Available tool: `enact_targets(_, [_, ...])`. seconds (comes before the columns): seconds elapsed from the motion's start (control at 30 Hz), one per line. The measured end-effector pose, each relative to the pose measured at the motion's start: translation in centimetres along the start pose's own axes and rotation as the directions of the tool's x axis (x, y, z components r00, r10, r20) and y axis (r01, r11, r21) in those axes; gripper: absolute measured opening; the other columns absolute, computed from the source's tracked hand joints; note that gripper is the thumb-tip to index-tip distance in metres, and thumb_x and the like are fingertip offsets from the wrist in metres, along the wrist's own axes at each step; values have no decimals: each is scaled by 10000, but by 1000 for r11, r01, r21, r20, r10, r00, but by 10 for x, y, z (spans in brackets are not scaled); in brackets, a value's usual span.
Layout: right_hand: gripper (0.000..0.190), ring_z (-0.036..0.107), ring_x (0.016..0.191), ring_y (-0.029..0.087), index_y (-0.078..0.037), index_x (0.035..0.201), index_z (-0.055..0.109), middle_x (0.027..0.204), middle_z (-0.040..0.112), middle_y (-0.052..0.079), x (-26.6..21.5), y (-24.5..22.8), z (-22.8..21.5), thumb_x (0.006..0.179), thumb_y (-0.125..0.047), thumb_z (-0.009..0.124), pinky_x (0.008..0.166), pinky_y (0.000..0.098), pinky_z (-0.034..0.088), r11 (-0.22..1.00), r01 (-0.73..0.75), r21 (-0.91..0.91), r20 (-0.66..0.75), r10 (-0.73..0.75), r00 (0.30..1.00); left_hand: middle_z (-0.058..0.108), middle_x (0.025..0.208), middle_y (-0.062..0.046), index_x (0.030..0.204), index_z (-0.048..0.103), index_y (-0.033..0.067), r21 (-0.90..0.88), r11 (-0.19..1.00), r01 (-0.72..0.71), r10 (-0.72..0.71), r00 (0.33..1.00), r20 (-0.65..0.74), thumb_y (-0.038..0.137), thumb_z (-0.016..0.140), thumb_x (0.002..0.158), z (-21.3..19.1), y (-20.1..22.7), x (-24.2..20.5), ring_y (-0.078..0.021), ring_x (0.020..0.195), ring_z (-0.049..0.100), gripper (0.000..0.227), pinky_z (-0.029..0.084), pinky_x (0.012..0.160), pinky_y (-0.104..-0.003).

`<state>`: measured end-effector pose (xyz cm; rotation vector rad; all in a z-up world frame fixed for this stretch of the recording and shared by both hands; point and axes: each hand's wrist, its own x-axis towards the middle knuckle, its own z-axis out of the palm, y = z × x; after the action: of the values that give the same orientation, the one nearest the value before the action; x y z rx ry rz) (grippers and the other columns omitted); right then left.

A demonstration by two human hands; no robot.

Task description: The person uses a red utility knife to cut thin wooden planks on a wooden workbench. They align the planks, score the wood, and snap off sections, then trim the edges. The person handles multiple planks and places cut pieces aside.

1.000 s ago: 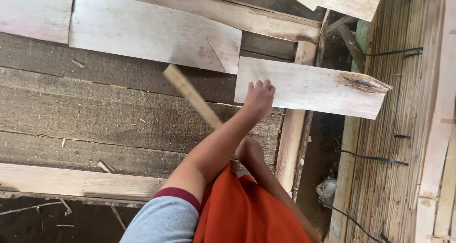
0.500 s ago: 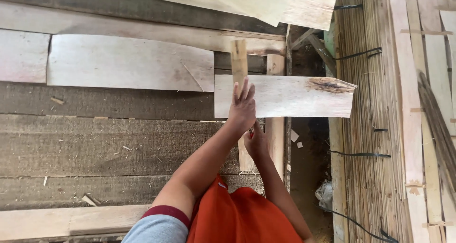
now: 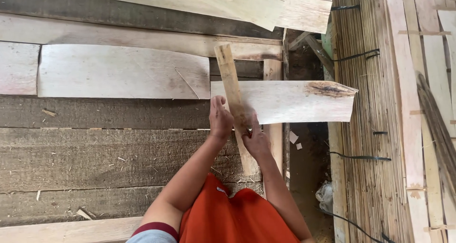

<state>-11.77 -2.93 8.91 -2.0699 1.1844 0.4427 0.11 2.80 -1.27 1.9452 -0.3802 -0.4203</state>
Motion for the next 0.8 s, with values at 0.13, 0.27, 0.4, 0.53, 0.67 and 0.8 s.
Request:
enact_targets(0.13, [750,698,993,408,-359,1639,180,1030,720,218,-3,-2,-11,969,-315,514,929,518,525,996,-23,83,-33,25,999,505,1249,-136,1233,512,135,305,903,-302,269,952,145,-10,469,840,4,-13,-6,-381,1132,499,421,488,949,-475])
enact_targets(0.27, [850,648,1132,484,-442,1635,115,1184,667,294,-29,-11,-31,927,-692,514,985,558,499,997,-71,38,-65,74,995,292,1638,-129,1571,377,358,572,668,-476,216,860,463,240,534,968,-9,9,-10,-425,1366,347,634,348,1127,-515])
enact_targets(0.4, [833,660,1117,455,-400,1633,145,1240,636,311,-22,1,-32,948,-647,551,976,504,531,997,-77,-11,-89,75,993,165,1704,-100,1629,255,342,596,669,-444,82,841,535,202,502,946,-14,34,-7,-512,1441,284,740,272,1187,-604])
enact_targets(0.53, [859,591,1281,396,-486,1614,97,1358,629,166,-12,13,-30,897,-668,535,1073,544,466,961,-116,-249,-18,116,993,273,1641,-105,1582,315,168,609,595,-525,167,821,545,156,506,912,5,36,-13,-452,1366,320,697,341,1086,-569])
enact_targets(0.67, [861,595,1280,396,-398,1628,108,1392,612,158,-12,14,-36,906,-591,533,1078,538,472,961,-85,-262,41,99,994,415,1468,-146,1495,396,95,580,683,-444,138,859,494,350,524,965,66,-22,19,-404,1316,395,601,450,1016,-543])
enact_targets(0.8, [888,607,1249,437,-372,1629,122,1329,636,222,-24,2,-49,900,-590,579,1059,573,476,978,-58,-199,59,71,996,452,1357,-115,1633,192,270,631,623,-462,109,851,514,326,457,998,33,48,13,-364,1212,449,691,517,908,-532])
